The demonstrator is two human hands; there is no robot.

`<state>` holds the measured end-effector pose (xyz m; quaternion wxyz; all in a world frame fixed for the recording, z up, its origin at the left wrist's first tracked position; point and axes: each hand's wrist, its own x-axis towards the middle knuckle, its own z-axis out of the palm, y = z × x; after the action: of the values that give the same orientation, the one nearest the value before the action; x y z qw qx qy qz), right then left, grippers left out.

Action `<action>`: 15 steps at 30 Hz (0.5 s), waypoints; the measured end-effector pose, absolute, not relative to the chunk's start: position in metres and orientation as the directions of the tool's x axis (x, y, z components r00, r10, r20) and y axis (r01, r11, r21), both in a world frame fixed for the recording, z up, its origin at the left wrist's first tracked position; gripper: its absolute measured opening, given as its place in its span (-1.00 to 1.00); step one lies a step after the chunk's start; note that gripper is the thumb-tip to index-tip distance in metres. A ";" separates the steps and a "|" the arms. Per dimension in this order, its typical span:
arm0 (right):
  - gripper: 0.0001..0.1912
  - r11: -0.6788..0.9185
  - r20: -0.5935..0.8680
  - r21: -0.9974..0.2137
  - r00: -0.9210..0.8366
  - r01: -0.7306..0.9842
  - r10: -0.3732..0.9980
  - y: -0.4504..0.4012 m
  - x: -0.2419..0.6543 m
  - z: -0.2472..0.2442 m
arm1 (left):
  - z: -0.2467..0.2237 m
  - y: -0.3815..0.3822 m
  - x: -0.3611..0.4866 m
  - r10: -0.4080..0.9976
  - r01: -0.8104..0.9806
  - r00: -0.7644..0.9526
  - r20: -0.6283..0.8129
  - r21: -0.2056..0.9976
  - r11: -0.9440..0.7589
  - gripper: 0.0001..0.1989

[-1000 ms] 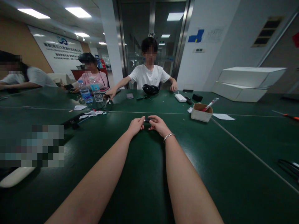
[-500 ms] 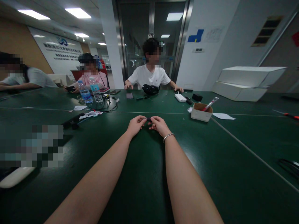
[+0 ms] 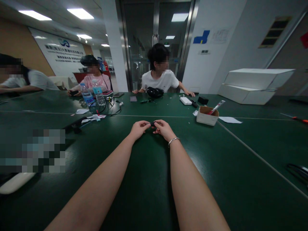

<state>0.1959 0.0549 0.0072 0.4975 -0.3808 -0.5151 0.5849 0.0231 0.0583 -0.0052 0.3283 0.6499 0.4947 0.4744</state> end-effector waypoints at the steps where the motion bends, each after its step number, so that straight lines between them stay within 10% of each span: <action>1: -0.86 0.029 0.070 -0.982 -0.216 -0.187 0.974 0.055 0.196 0.007 | -0.006 0.059 0.023 0.955 0.329 0.064 0.291 0.897 -0.296 -0.68; 15: -0.86 0.068 0.107 -0.984 -0.243 -0.164 0.964 0.059 0.195 0.001 | -0.005 0.055 0.017 0.954 0.401 0.121 0.275 0.865 -0.301 -0.66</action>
<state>0.1954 0.0591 0.0012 0.4917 -0.3698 -0.5407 0.5738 0.0172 0.0554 -0.0051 0.3168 0.6785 0.4991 0.4360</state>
